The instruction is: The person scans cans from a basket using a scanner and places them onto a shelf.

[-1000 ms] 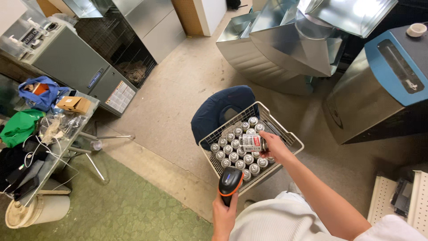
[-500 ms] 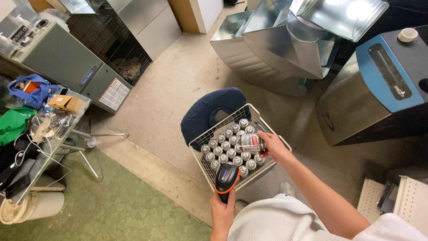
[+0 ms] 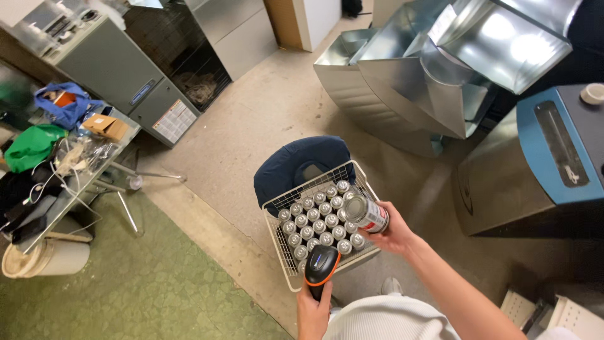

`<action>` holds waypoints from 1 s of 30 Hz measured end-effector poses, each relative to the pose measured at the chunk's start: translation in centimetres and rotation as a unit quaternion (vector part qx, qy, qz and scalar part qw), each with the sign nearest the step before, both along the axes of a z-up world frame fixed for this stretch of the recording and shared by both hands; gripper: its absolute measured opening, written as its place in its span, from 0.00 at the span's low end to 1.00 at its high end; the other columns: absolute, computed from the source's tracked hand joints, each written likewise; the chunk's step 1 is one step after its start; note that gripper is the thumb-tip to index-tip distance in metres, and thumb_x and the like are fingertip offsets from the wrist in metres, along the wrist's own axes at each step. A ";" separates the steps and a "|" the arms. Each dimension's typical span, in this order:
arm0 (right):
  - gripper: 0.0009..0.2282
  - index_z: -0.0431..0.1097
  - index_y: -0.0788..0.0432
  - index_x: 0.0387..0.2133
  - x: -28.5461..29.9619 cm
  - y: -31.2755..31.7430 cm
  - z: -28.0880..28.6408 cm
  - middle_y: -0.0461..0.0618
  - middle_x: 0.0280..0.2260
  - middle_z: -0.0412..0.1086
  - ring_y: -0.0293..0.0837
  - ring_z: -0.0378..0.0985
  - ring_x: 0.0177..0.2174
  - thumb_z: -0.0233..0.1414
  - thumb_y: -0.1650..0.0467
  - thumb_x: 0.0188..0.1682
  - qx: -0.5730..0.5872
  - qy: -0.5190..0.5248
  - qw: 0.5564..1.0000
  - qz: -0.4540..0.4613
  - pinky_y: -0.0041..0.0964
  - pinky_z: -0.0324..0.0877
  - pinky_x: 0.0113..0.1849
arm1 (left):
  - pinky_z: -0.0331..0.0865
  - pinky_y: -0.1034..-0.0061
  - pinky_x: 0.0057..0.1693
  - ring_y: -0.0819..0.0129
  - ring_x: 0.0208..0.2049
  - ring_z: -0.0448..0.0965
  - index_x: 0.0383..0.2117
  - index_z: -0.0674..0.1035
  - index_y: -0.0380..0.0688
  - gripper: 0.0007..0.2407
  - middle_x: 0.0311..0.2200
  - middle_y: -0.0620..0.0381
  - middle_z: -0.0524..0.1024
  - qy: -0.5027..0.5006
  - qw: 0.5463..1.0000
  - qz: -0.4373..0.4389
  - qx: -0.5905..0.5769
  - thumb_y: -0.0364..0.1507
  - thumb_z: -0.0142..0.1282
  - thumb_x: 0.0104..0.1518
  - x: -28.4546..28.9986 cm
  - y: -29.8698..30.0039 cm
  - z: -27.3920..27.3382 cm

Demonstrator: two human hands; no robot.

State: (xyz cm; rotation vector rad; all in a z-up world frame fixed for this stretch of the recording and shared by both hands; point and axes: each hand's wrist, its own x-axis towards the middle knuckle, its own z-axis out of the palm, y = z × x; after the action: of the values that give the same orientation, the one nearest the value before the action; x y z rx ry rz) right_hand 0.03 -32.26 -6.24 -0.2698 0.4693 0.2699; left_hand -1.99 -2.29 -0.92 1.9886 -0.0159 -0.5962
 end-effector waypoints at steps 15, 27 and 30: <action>0.21 0.72 0.62 0.44 0.9 -1.8 0.7 0.56 0.28 0.76 0.49 0.78 0.24 0.43 0.57 0.54 -0.318 0.014 0.946 0.056 0.41 0.76 0.24 | 0.72 0.72 0.32 0.69 0.17 0.79 0.44 0.80 0.47 0.16 0.15 0.56 0.78 -0.003 1.000 0.027 0.007 0.41 0.59 0.55 -2.4 -2.2 -0.9; 0.26 0.68 0.63 0.52 0.9 -0.1 -4.2 0.61 0.35 0.76 0.43 0.74 0.22 0.47 0.55 0.48 -0.205 -0.028 0.978 0.038 0.29 0.74 0.24 | 0.72 0.71 0.31 0.69 0.16 0.79 0.37 0.80 0.46 0.12 0.14 0.56 0.76 -0.011 0.999 0.031 0.003 0.39 0.61 0.54 -3.1 -0.2 -0.9; 0.18 0.61 0.49 0.55 2.1 -0.1 -3.1 0.54 0.33 0.71 0.49 0.70 0.22 0.45 0.62 0.51 -0.315 0.094 0.944 0.017 0.38 0.69 0.20 | 0.72 0.71 0.30 0.69 0.15 0.80 0.39 0.81 0.47 0.16 0.12 0.57 0.76 -0.037 0.999 0.012 0.011 0.43 0.60 0.54 -2.7 0.2 -0.3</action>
State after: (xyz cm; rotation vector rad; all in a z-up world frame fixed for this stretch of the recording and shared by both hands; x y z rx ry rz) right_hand 2.12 -32.40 -9.31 -0.8852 0.7361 0.1723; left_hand -4.73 -2.05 -1.19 2.0280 -0.0311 -0.5085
